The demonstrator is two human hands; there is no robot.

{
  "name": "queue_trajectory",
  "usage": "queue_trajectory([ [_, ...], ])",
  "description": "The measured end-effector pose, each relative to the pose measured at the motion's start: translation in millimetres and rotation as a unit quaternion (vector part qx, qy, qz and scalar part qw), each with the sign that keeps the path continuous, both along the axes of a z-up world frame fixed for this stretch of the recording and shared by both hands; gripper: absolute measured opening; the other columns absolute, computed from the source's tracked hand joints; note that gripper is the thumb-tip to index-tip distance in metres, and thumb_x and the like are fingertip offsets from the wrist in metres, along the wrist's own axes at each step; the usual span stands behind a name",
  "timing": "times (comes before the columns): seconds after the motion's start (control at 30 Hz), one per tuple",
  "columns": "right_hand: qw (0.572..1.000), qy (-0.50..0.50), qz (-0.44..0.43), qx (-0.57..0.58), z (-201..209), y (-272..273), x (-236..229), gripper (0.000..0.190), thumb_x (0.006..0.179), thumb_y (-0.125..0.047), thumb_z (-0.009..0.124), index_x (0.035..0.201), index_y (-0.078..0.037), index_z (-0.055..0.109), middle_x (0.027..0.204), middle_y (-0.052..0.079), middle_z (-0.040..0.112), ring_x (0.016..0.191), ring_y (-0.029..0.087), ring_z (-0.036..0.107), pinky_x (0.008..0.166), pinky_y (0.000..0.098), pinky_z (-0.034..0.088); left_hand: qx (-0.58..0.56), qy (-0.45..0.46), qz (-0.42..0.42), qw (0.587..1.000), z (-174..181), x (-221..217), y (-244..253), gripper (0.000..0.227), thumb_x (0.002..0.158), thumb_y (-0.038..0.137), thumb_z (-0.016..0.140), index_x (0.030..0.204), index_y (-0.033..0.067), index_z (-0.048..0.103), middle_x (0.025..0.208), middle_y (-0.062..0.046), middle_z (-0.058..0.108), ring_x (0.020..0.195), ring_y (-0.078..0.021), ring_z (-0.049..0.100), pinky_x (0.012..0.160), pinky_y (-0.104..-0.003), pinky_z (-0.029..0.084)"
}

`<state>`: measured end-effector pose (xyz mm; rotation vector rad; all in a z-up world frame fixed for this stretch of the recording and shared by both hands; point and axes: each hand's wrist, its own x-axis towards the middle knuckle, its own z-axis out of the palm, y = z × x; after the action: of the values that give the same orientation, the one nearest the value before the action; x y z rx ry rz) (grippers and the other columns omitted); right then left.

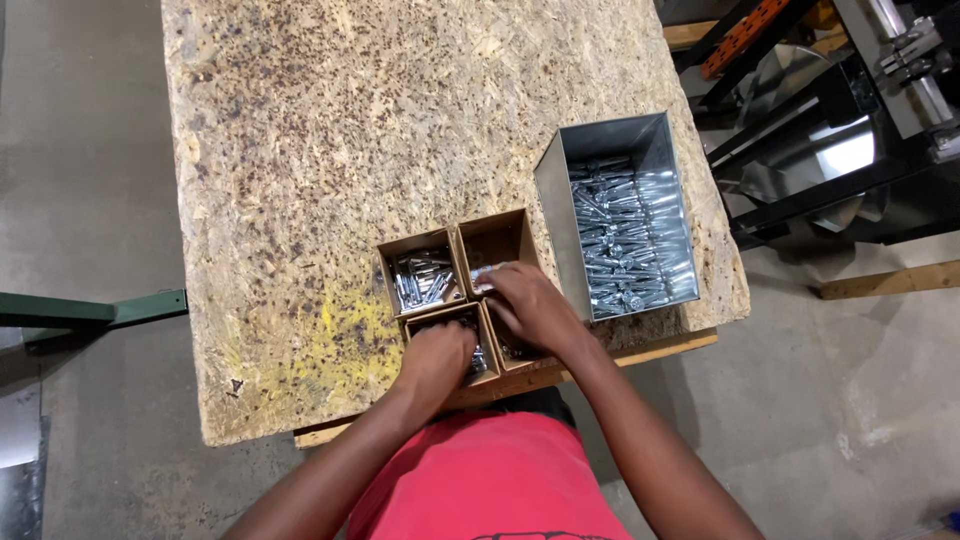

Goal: The person repeatedly picks a bolt from a cardboard box, threads a nut onto it, and places the assembled fastener into a metal bin. The person continues this process throughout the clip.

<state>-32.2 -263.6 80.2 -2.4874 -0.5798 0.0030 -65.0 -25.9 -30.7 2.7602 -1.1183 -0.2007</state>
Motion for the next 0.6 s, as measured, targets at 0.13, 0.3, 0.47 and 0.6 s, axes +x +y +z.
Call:
queue_trajectory([
  [0.13,0.993,-0.002,-0.09,0.079,13.3,-6.5,-22.1,0.033,0.12,-0.023,0.066,0.15,-0.011,0.074,0.13,0.014,0.085,0.133,0.04,0.076,0.116,0.0553,0.059,0.05,-0.039,0.011,0.998,-22.5,-8.4,-24.1,0.011,0.093,0.011,0.077,0.088,0.0206,0.081,0.087,-0.001,0.078,0.071,-0.0266,0.083,0.054,-0.038,0.064],
  [0.3,0.935,0.083,-0.24,0.247,24.3,-29.5,-52.0,0.033,0.124,-0.023,0.055,0.151,-0.018,0.073,0.115,0.008,0.09,0.125,0.033,0.082,0.118,0.0547,0.056,0.019,0.06,-0.009,0.998,-49.7,1.6,-18.9,0.016,0.092,0.003,0.073,0.085,0.0148,0.08,0.08,-0.008,0.084,0.07,-0.033,0.086,0.054,-0.044,0.064],
  [0.47,0.892,0.095,-0.314,0.31,44.8,-31.7,-64.6,0.025,0.123,-0.018,0.058,0.139,-0.013,0.077,0.104,0.011,0.09,0.107,0.026,0.08,0.109,0.0476,0.057,0.046,-0.052,0.022,0.997,-10.8,-8.5,-16.8,0.014,0.093,0.012,0.072,0.09,0.0229,0.081,0.088,-0.001,0.077,0.077,-0.0272,0.082,0.057,-0.043,0.064],
  [0.6,0.879,0.11,-0.325,0.332,37.1,-32.3,-70.9,0.022,0.122,-0.017,0.061,0.134,-0.012,0.078,0.1,0.013,0.089,0.1,0.026,0.078,0.104,0.0462,0.058,0.064,-0.087,0.082,0.991,25.9,-16.2,-14.8,0.008,0.1,0.015,0.073,0.103,0.0192,0.079,0.097,-0.002,0.076,0.081,-0.0285,0.083,0.063,-0.042,0.068],
])
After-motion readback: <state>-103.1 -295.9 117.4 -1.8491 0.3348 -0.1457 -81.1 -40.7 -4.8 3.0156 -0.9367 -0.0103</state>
